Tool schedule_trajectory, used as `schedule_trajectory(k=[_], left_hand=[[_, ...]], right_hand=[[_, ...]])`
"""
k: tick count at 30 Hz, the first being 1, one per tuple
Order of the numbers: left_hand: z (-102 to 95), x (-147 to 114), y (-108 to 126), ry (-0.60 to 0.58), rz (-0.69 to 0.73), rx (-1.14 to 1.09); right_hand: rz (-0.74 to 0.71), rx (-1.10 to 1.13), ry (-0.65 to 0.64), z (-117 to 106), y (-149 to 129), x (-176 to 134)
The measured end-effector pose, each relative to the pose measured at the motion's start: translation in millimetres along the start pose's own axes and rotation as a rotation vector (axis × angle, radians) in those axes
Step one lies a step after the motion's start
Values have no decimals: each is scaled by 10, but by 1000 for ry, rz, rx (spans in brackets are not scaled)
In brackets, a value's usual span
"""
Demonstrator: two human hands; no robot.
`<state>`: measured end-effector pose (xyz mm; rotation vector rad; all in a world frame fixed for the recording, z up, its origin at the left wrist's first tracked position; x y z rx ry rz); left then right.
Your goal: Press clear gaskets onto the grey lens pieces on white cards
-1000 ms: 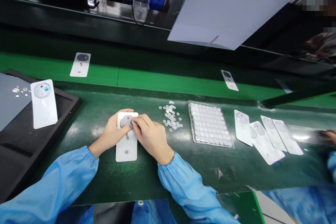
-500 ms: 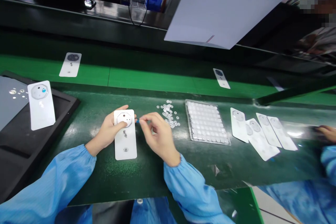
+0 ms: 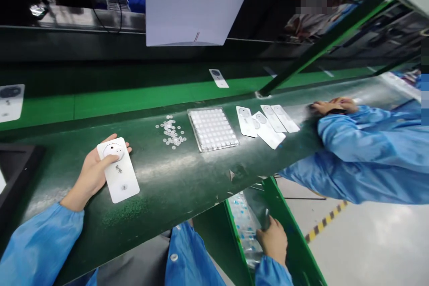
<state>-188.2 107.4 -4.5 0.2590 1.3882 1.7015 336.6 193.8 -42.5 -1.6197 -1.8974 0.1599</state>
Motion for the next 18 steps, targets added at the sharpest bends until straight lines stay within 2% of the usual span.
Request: schedule_trajectory(k=[2, 4, 5, 8, 11, 14, 16, 18], left_hand=[[11, -19, 27, 12, 2, 10], [15, -30, 47, 23, 8, 25], [16, -32, 52, 26, 10, 35], [12, -35, 58, 30, 11, 65], [29, -54, 75, 16, 19, 80], [34, -86, 101, 33, 12, 88], [20, -94, 106, 56, -10, 103], [11, -86, 101, 57, -37, 125]], right_hand=[[74, -123, 251, -55, -118, 44], [42, -101, 400, -47, -499, 179], [-54, -16, 365, 39, -791, 289], [-417, 245, 83, 450, -1788, 561], [-580, 256, -121, 885, -2455, 684], [-638, 158, -178, 1144, -2696, 706], [-701, 105, -204, 1179, -2718, 634], [-773, 76, -220, 1110, -2687, 486]])
Point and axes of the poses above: each hand's wrist, its own x-axis towards the middle knuckle, its own z-axis out of the palm, y = z × x, the point moved 7 cm from there along x, towards the middle knuckle, and after that the axes turned 8 degrees about y, right-handed, at the moved point
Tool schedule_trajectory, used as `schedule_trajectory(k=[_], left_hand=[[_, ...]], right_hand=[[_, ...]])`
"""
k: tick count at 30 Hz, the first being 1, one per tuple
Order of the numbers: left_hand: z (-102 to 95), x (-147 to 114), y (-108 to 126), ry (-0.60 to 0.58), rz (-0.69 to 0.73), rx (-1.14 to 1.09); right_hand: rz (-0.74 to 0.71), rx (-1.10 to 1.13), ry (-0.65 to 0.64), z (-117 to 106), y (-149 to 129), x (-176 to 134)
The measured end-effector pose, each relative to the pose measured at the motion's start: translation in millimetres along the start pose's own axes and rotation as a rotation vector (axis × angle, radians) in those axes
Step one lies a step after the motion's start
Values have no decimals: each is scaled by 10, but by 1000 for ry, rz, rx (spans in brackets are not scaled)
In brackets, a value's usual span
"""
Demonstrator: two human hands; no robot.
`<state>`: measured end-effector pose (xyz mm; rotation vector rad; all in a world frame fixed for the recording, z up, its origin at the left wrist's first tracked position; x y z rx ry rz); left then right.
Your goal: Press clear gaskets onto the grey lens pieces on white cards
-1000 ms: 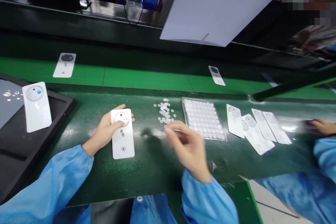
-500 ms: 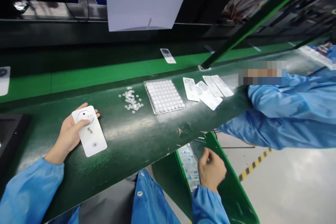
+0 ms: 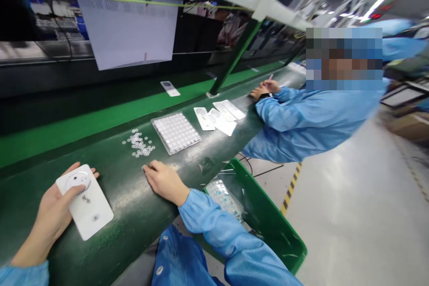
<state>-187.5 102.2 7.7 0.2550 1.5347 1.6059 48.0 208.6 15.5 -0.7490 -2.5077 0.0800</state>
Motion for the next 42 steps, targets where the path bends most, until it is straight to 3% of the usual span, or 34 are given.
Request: schedule_trajectory(k=[9, 15, 20, 22, 24, 29, 31, 36, 42], left_hand=[[-9, -13, 18, 17, -31, 12], [-2, -27, 21, -4, -16, 0], [-16, -33, 19, -9, 7, 9], [-26, -24, 14, -10, 33, 6], [-46, -9, 12, 2, 93, 15], [-30, -51, -1, -31, 379, 204], [24, -120, -5, -80, 518, 330], [118, -266, 3, -129, 665, 436], [161, -316, -2, -214, 682, 333]], right_hand=[[-255, 97, -42, -295, -519, -823], [-376, 115, -90, -220, -766, -979], [-314, 166, -160, -249, -893, -1022], [-239, 236, -197, -273, -892, -993], [-70, 419, -230, -268, -827, -904], [747, 1180, -213, 74, -521, -526], [923, 1405, -149, 237, -528, -306], [1028, 1678, -138, 489, -721, 150], [1060, 1679, -125, 544, -805, 192]])
Point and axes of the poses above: each hand's wrist, its own x-axis towards the middle knuckle, its own z-axis out of the palm, y = z × x, the point moved 7 cm from there along x, towards the middle knuckle, and after that the axes turned 8 degrees about y, right-handed, at the moved point
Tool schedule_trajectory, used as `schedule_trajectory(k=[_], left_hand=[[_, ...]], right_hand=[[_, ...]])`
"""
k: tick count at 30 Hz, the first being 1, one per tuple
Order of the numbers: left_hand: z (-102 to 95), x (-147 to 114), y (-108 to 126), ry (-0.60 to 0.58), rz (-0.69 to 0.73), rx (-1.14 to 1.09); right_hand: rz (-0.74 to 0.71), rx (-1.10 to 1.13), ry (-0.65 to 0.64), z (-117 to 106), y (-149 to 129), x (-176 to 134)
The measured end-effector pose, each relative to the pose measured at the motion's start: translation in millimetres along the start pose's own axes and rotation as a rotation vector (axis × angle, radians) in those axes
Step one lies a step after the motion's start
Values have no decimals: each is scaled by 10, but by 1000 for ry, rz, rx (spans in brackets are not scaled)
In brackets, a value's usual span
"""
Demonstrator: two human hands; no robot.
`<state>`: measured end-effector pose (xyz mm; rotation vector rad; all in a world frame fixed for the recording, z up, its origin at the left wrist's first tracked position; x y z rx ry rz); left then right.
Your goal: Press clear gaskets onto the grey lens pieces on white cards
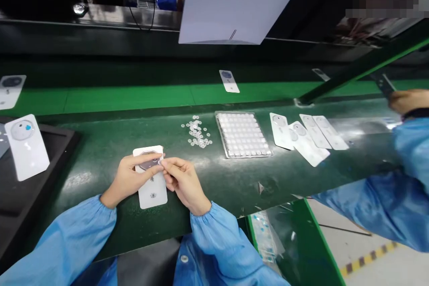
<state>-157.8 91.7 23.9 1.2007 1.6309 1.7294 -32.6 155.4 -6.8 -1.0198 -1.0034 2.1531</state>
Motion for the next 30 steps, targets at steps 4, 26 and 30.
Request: schedule_trajectory(k=[4, 26, 30], left_hand=[[16, 4, -46, -38, -3, -25], [77, -18, -70, -156, -79, -4], [61, -38, -92, -131, -101, 37]], right_hand=[[-2, -79, 4, -32, -21, -7], [-125, -430, -67, -107, -257, 23], [-286, -515, 8, -88, -360, -18]])
Point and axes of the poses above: each hand's wrist, its own x-axis towards the middle knuckle, its own z-axis out of the palm, y = z × x, the point moved 7 cm from there along x, towards the middle knuckle, and after that the axes turned 8 degrees about y, right-handed, at the moved point
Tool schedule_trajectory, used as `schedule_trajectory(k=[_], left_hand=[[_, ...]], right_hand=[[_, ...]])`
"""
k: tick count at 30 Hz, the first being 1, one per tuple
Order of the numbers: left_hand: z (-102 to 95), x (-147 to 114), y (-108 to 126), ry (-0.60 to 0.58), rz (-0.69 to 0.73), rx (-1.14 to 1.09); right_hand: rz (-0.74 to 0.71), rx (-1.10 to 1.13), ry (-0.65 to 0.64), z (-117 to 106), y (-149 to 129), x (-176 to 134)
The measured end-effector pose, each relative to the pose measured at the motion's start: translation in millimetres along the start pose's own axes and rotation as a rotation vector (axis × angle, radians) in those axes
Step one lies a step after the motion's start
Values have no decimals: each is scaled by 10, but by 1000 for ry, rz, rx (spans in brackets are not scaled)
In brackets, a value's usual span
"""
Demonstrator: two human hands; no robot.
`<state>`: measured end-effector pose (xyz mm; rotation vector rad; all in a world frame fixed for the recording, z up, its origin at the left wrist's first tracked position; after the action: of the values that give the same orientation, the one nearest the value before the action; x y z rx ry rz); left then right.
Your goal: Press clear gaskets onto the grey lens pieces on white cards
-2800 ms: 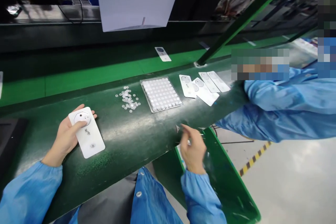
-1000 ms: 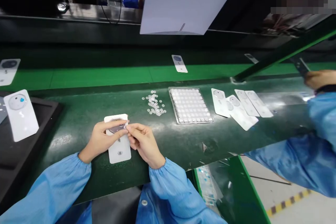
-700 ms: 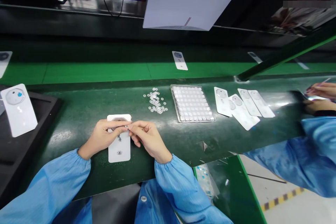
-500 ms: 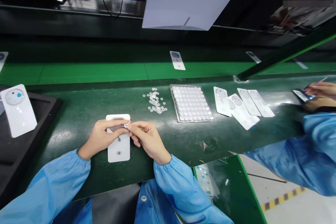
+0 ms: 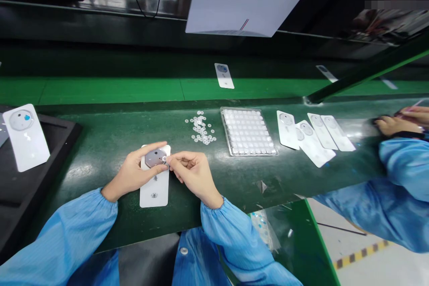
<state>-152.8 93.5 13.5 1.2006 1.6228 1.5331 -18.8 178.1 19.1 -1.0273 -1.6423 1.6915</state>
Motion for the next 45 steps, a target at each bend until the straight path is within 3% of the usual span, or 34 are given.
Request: schedule_trajectory(k=[5, 18, 24, 30, 38, 41, 45], left_hand=[[-13, -16, 36, 24, -29, -42], [-2, -33, 32, 16, -61, -92], [3, -30, 2, 8, -96, -115], [-26, -31, 1, 75, -90, -158], [67, -75, -22, -32, -177, -412], [51, -49, -73, -2, -239, -468], [-10, 8, -190, 130, -337, -532]], right_hand=[[-115, -107, 106, 23, -45, -60], [-182, -164, 210, 60, -27, -110], [-172, -173, 150, 75, -48, -75], [-170, -190, 145, 75, -37, -68], [-94, -211, 108, 4, -50, 71], [10, -128, 21, 46, 20, 141], [41, 1, -82, 113, 85, 110]])
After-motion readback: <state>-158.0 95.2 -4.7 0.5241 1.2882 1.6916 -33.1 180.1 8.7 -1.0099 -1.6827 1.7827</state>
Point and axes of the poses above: each hand's wrist, its own x-axis towards the middle knuckle, its own z-axis out of the palm, y = z × x, the point moved 7 cm from there along x, towards the middle knuckle, and after that the axes turned 8 degrees about y, right-handed, at the moved point
